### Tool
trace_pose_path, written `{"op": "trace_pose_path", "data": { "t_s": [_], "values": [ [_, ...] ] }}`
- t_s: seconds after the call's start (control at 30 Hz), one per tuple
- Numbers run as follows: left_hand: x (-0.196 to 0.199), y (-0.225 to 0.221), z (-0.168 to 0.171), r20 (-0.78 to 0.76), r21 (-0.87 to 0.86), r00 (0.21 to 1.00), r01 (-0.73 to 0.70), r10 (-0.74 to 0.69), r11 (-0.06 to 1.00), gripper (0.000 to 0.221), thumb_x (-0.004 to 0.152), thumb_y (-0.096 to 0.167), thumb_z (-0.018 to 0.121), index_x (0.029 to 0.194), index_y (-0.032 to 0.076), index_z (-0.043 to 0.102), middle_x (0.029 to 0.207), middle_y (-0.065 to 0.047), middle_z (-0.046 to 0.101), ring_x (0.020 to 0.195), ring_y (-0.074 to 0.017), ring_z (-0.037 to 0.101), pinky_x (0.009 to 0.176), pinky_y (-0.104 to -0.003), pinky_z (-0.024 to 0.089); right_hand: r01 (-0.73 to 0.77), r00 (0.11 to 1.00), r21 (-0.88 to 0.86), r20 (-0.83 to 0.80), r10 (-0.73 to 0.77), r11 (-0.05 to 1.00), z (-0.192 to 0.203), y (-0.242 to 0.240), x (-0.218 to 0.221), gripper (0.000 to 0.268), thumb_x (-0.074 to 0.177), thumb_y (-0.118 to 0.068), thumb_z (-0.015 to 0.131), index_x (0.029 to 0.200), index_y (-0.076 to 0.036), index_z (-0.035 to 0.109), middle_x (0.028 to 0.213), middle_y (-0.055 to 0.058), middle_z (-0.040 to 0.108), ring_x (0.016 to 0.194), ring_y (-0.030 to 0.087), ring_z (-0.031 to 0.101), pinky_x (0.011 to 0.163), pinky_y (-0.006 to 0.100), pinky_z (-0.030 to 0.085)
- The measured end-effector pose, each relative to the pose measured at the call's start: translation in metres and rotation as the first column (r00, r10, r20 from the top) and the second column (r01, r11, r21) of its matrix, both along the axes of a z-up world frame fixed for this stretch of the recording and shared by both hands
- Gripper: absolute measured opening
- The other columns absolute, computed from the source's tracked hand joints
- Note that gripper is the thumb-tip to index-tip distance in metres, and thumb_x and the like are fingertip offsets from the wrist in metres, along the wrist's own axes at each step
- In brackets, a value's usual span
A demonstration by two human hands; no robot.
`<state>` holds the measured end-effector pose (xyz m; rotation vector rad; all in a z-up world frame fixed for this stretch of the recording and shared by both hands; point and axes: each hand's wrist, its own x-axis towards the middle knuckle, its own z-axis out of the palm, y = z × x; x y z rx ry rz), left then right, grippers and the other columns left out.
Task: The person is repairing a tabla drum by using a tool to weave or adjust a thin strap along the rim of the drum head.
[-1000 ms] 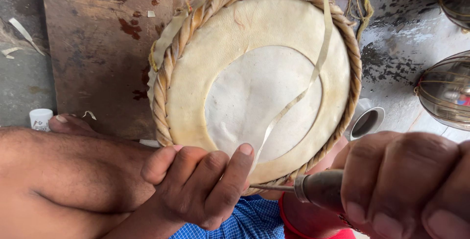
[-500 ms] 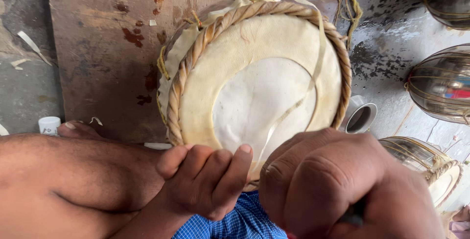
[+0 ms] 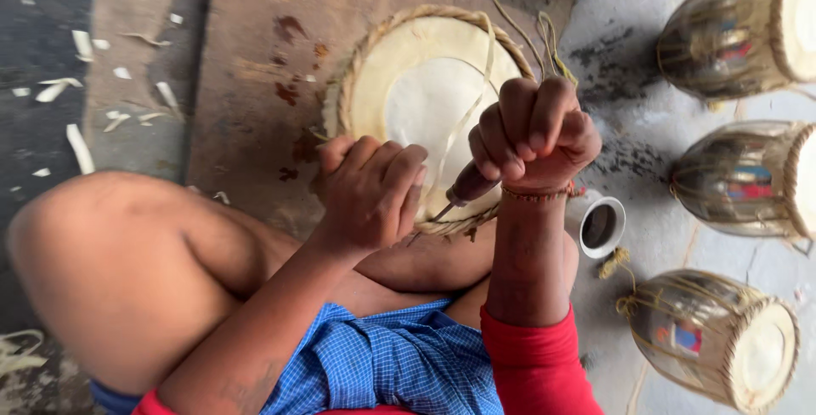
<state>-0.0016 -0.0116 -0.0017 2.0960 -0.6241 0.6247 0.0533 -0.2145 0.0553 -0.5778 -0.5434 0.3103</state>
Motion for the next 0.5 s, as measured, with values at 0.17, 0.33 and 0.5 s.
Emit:
{"op": "trace_pose_path", "data": {
  "t_s": [0.17,0.33,0.5],
  "values": [
    [-0.009,0.016,0.028,0.021,-0.165,0.998,0.057,-0.054,0.985,0.033,0.097,0.028,0.071,0.126,0.013,0.062,0.106,-0.006,0.071,0.102,-0.0279,0.065,0.099,-0.049,0.037,0.488,0.825,-0.677,0.15,-0.545,0.552,0.03,0.019,-0.052,0.047,0.109,-0.024,0.053,0.15,-0.002,0.046,0.13,0.016,0.064,0.113,0.025,0.063,0.1,0.04,0.056],
    [-0.034,0.116,0.017,0.019,-0.21,0.991,-0.125,0.132,0.97,0.018,0.102,0.028,0.071,0.117,0.02,0.068,0.102,-0.003,0.073,0.096,-0.0248,0.071,0.091,-0.041,0.051,0.697,0.627,-0.677,0.416,-0.658,0.236,0.006,-0.01,-0.111,0.044,0.115,-0.024,0.059,0.148,0.0,0.042,0.134,0.016,0.06,0.115,0.022,0.065,0.098,0.034,0.057],
    [-0.065,0.32,-0.038,-0.334,-0.108,0.728,-0.661,0.599,0.743,0.014,0.099,0.016,0.072,0.112,0.011,0.072,0.102,-0.01,0.076,0.088,-0.022,0.074,0.076,-0.033,0.056,0.639,0.662,-0.72,0.335,-0.67,0.272,-0.075,-0.105,-0.176,0.039,0.118,-0.026,0.062,0.131,0.007,0.047,0.121,0.022,0.06,0.11,0.027,0.065,0.098,0.04,0.058]
  ]
}}
